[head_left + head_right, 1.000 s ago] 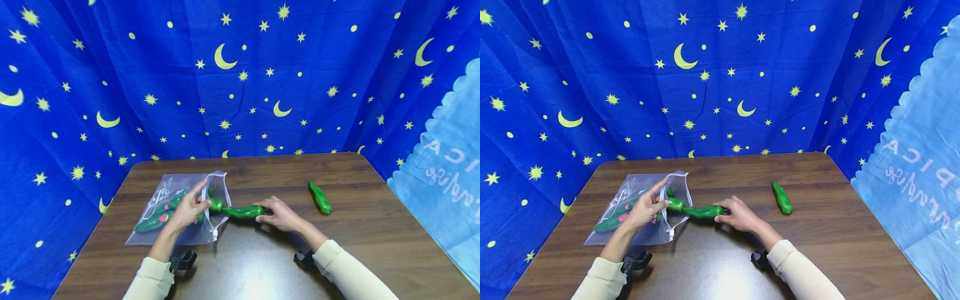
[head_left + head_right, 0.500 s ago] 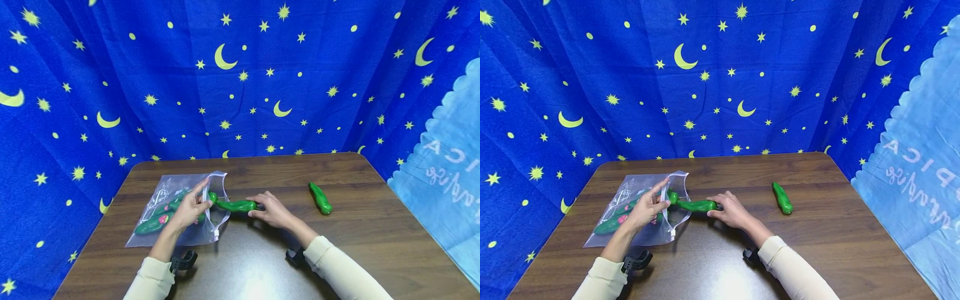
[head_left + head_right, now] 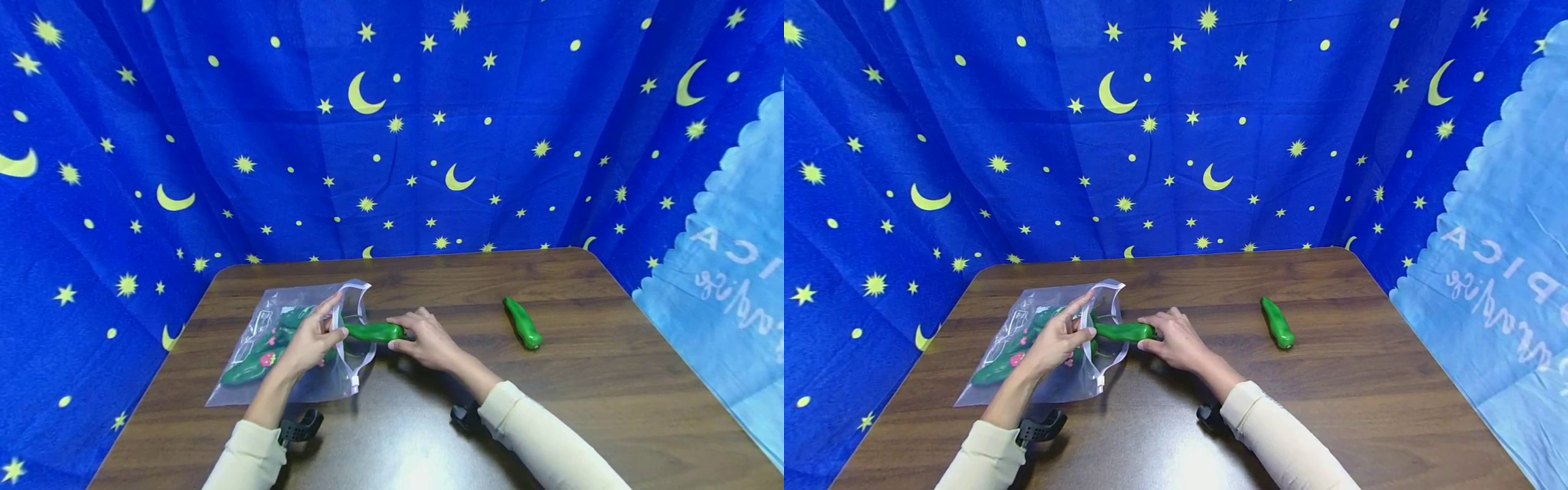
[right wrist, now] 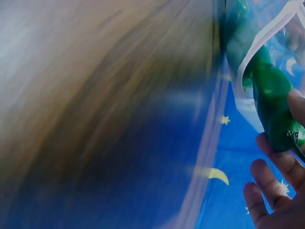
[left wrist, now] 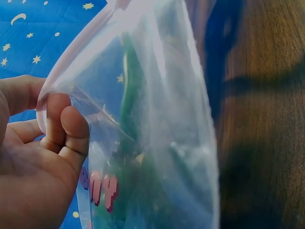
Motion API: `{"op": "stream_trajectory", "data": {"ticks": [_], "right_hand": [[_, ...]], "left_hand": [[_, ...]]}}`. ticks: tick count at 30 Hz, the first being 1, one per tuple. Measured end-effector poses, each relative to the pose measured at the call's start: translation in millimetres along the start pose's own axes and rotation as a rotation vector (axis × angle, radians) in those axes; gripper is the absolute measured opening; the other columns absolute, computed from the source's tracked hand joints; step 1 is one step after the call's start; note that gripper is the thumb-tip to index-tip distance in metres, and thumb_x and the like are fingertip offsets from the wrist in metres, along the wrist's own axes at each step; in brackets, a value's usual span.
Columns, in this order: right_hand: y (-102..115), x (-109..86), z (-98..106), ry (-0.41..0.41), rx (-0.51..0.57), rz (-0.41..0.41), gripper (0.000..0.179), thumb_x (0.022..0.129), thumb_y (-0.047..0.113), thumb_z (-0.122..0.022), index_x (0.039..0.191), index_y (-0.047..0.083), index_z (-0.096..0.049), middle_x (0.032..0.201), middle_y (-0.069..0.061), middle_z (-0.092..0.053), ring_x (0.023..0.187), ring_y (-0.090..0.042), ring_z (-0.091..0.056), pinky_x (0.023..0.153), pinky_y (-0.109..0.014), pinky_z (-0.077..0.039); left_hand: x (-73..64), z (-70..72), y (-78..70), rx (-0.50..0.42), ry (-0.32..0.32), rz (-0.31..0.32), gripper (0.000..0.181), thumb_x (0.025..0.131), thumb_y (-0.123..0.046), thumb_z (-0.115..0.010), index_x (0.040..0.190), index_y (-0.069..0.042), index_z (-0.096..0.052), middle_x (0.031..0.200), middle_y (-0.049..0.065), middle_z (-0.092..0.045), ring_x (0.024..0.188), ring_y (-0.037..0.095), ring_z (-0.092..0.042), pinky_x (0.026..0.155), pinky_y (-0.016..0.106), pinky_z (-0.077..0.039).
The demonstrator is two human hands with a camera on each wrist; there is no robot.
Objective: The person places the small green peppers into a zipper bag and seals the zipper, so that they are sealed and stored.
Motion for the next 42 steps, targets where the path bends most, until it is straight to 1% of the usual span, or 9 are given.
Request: {"op": "stream_trajectory", "data": {"ticks": [10,14,18,22,25,29,36,39,42], "right_hand": [[11,11.1,-4,-0.048,-0.068,0.023,0.046,0.081,0.031,-0.072,0.122,0.012,-0.064,0.107,-0.003,-0.069,0.087,-0.016,-0.050,0.080,-0.033,-0.041],[19,16.4,-6,-0.053,-0.089,0.039,0.046,0.081,0.033,-0.072,0.122,0.014,-0.064,0.109,-0.003,-0.069,0.086,-0.016,-0.050,0.076,-0.030,-0.040],[22,20.1,-7,-0.045,-0.095,0.027,0.046,0.081,0.034,-0.071,0.123,0.015,-0.063,0.110,-0.003,-0.069,0.084,-0.015,-0.048,0.074,-0.028,-0.037],[20,22.7,-10,-0.041,-0.112,0.009,0.047,0.081,0.034,-0.072,0.122,0.015,-0.064,0.109,-0.003,-0.069,0.085,-0.016,-0.049,0.074,-0.029,-0.038],[19,25.2,-14,-0.038,-0.145,0.000,0.045,0.080,0.036,-0.072,0.119,0.015,-0.065,0.103,-0.002,-0.067,0.087,-0.017,-0.049,0.075,-0.030,-0.039],[18,28.2,-19,-0.031,-0.179,-0.011,0.041,0.078,0.038,-0.073,0.114,0.018,-0.068,0.096,-0.001,-0.061,0.088,-0.018,-0.048,0.075,-0.030,-0.040],[21,33.7,-30,-0.010,-0.220,-0.010,0.042,0.077,0.042,-0.073,0.112,0.019,-0.069,0.095,-0.002,-0.060,0.088,-0.018,-0.048,0.072,-0.028,-0.038],[23,38.0,-33,-0.012,-0.244,-0.017,0.042,0.077,0.043,-0.073,0.111,0.019,-0.069,0.093,0.000,-0.059,0.087,-0.017,-0.047,0.071,-0.027,-0.037],[25,42.3,-35,-0.018,-0.261,-0.020,0.042,0.076,0.043,-0.073,0.110,0.019,-0.070,0.092,0.000,-0.059,0.086,-0.017,-0.047,0.070,-0.028,-0.037]], "left_hand": [[-0.9,-3.0,-1.2,0.011,0.008,-0.009,0.072,0.088,0.000,-0.057,0.150,-0.015,-0.025,0.066,0.001,-0.046,0.041,0.004,-0.037,0.028,0.032,-0.037],[-0.8,-4.5,-4.2,-0.013,0.020,-0.030,0.072,0.088,0.002,-0.057,0.150,-0.013,-0.025,0.067,0.001,-0.045,0.042,0.003,-0.037,0.028,0.028,-0.035],[0.0,-5.4,-6.9,-0.028,0.026,-0.043,0.071,0.088,0.003,-0.056,0.150,-0.010,-0.024,0.069,0.002,-0.044,0.045,0.003,-0.037,0.029,0.023,-0.033],[-0.6,-4.9,-6.9,-0.023,0.023,-0.039,0.070,0.088,0.002,-0.056,0.150,-0.013,-0.025,0.071,0.003,-0.044,0.045,0.002,-0.037,0.030,0.022,-0.033],[-1.1,-5.0,-6.6,-0.031,0.023,-0.034,0.070,0.088,0.002,-0.055,0.150,-0.014,-0.026,0.078,0.005,-0.044,0.045,0.002,-0.037,0.030,0.021,-0.033],[-0.9,-6.3,-7.4,-0.043,0.029,-0.044,0.070,0.089,0.003,-0.055,0.150,-0.012,-0.025,0.089,0.007,-0.042,0.046,0.002,-0.037,0.030,0.021,-0.033],[0.1,-8.7,-8.2,-0.041,0.042,-0.053,0.070,0.089,0.003,-0.054,0.150,-0.010,-0.023,0.074,0.003,-0.042,0.046,0.003,-0.038,0.028,0.027,-0.034],[0.7,-8.9,-7.3,-0.036,0.044,-0.049,0.070,0.089,0.003,-0.053,0.150,-0.011,-0.024,0.073,0.002,-0.042,0.046,0.003,-0.038,0.028,0.026,-0.034],[0.9,-8.8,-6.0,-0.030,0.044,-0.038,0.069,0.089,0.002,-0.054,0.150,-0.012,-0.024,0.070,0.002,-0.042,0.045,0.004,-0.038,0.028,0.029,-0.035]]}}
Point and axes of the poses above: each hand's wrist, its own x-axis towards the middle knuckle, its own z-axis out of the back of the hand, y = z × x, the point moved 10 cm from there along x, towards the middle knuckle
